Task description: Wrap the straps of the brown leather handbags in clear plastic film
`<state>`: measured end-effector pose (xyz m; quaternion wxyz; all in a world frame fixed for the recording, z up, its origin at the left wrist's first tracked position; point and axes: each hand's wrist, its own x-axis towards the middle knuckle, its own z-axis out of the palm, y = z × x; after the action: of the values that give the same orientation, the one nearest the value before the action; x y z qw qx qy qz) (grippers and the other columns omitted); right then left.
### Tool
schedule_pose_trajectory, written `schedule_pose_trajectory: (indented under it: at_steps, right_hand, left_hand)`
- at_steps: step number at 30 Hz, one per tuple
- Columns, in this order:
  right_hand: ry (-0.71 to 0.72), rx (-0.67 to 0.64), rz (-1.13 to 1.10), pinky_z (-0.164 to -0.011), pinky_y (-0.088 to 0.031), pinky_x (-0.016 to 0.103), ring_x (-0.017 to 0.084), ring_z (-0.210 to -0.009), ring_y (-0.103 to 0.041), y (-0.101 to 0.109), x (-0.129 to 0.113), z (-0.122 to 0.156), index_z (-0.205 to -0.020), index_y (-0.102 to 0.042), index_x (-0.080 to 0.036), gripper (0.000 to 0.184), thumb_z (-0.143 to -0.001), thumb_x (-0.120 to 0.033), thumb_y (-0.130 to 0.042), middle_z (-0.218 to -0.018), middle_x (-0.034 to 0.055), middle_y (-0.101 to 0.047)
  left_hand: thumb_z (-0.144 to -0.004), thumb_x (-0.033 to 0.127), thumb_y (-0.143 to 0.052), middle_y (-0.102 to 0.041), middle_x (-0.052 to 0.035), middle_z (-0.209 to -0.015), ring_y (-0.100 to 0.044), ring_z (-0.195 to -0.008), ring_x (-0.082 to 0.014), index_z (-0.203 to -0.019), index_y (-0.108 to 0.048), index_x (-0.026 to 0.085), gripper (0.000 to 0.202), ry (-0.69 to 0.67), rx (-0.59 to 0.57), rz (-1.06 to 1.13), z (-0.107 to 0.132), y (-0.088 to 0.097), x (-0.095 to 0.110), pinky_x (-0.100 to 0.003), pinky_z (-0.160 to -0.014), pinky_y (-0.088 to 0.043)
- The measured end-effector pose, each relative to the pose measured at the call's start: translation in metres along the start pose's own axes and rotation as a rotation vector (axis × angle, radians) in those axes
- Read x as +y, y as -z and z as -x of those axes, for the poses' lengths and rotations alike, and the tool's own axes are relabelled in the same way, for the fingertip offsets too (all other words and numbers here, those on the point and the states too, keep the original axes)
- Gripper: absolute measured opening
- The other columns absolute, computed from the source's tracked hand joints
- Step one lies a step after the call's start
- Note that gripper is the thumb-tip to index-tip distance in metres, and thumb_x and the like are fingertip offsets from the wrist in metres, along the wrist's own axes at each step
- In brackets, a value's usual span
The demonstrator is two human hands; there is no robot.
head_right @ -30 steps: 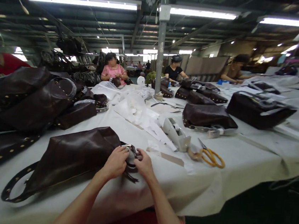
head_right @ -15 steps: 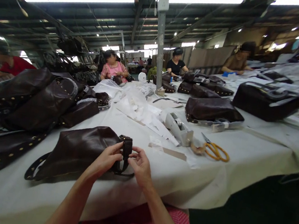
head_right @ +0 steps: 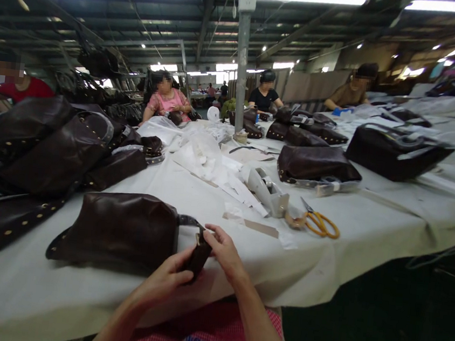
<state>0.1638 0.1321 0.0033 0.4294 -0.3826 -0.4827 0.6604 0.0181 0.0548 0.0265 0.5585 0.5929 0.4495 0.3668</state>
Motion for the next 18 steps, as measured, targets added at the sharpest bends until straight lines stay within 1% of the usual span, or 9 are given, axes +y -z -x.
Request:
schedule_pose_trajectory:
  at_steps: [2, 4, 6, 7, 9, 12, 14, 16, 18]
  right_hand:
    - [-0.067, -0.045, -0.136, -0.056, -0.044, 0.023, 0.016, -0.072, -0.063, 0.002, -0.007, 0.004, -0.112, -0.062, -0.018, 0.052, -0.071, -0.048, -0.073, -0.085, 0.0048, -0.069]
    - [-0.115, -0.061, -0.222, -0.055, -0.044, 0.024, 0.016, -0.070, -0.063, 0.001, -0.011, 0.006, -0.112, -0.062, -0.017, 0.052, -0.069, -0.043, -0.075, -0.087, 0.0059, -0.070]
    - [-0.116, -0.029, -0.267, -0.054, -0.045, 0.024, 0.015, -0.067, -0.062, 0.001, -0.013, 0.006, -0.111, -0.062, -0.017, 0.051, -0.066, -0.035, -0.077, -0.089, 0.0061, -0.070]
    - [-0.104, -0.007, -0.301, -0.054, -0.046, 0.023, 0.014, -0.066, -0.062, 0.001, -0.013, 0.006, -0.111, -0.062, -0.017, 0.051, -0.065, -0.031, -0.078, -0.090, 0.0061, -0.071]
    - [-0.048, 0.033, -0.428, -0.056, -0.048, 0.023, 0.013, -0.065, -0.062, 0.002, -0.012, 0.005, -0.111, -0.062, -0.018, 0.054, -0.061, -0.026, -0.079, -0.089, 0.0046, -0.072]
    - [0.089, 0.094, -0.608, -0.063, -0.051, 0.024, 0.012, -0.065, -0.063, 0.007, -0.011, 0.002, -0.116, -0.060, -0.023, 0.062, -0.058, -0.021, -0.081, -0.084, 0.0000, -0.073]
    - [0.136, 0.108, -0.608, -0.067, -0.053, 0.026, 0.013, -0.068, -0.066, 0.010, -0.011, -0.001, -0.115, -0.061, -0.024, 0.060, -0.059, -0.019, -0.081, -0.085, -0.0001, -0.074]
    - [0.118, 0.103, -0.572, -0.067, -0.053, 0.026, 0.014, -0.071, -0.067, 0.012, -0.009, -0.006, -0.109, -0.064, -0.022, 0.051, -0.061, -0.020, -0.081, -0.089, 0.0015, -0.075]
    - [0.090, 0.114, -0.564, -0.066, -0.054, 0.025, 0.014, -0.071, -0.068, 0.013, -0.007, -0.012, -0.102, -0.066, -0.021, 0.044, -0.060, -0.020, -0.081, -0.090, 0.0022, -0.075]
  left_hand:
    - [-0.066, 0.005, -0.049, -0.066, -0.0037, -0.112, -0.056, -0.103, -0.0242, -0.130, -0.058, 0.022, 0.066, -0.040, -0.078, -0.115, 0.006, -0.001, 0.003, -0.037, -0.096, -0.042]
    - [-0.067, 0.006, -0.048, -0.066, -0.0031, -0.113, -0.054, -0.107, -0.0254, -0.127, -0.061, 0.021, 0.063, -0.061, -0.089, -0.169, 0.008, -0.002, 0.006, -0.037, -0.099, -0.039]
    - [-0.068, 0.008, -0.049, -0.066, -0.0032, -0.113, -0.055, -0.104, -0.0249, -0.126, -0.061, 0.021, 0.060, -0.044, -0.079, -0.165, 0.007, -0.002, 0.007, -0.037, -0.098, -0.039]
    - [-0.069, 0.009, -0.049, -0.067, -0.0036, -0.110, -0.055, -0.101, -0.0243, -0.123, -0.062, 0.020, 0.056, -0.029, -0.073, -0.157, 0.006, -0.001, 0.006, -0.036, -0.096, -0.040]
    - [-0.073, 0.013, -0.051, -0.068, -0.0046, -0.099, -0.056, -0.092, -0.0225, -0.112, -0.067, 0.017, 0.042, 0.008, -0.041, -0.129, 0.003, 0.002, 0.004, -0.034, -0.088, -0.042]
    - [-0.078, 0.021, -0.053, -0.065, -0.0045, -0.085, -0.057, -0.083, -0.0202, -0.096, -0.068, 0.014, 0.025, 0.069, 0.040, -0.039, 0.000, 0.007, 0.002, -0.031, -0.080, -0.042]
    - [-0.079, 0.024, -0.055, -0.065, -0.0044, -0.082, -0.057, -0.080, -0.0193, -0.092, -0.068, 0.013, 0.021, 0.107, 0.070, 0.017, 0.000, 0.009, 0.003, -0.030, -0.078, -0.043]
    - [-0.078, 0.023, -0.056, -0.066, -0.0048, -0.082, -0.058, -0.081, -0.0196, -0.089, -0.067, 0.013, 0.019, 0.124, 0.081, 0.033, -0.001, 0.011, 0.007, -0.030, -0.079, -0.043]
    - [-0.077, 0.022, -0.055, -0.067, -0.0052, -0.085, -0.059, -0.085, -0.0204, -0.088, -0.068, 0.014, 0.019, 0.134, 0.061, 0.023, -0.001, 0.014, 0.013, -0.031, -0.081, -0.042]
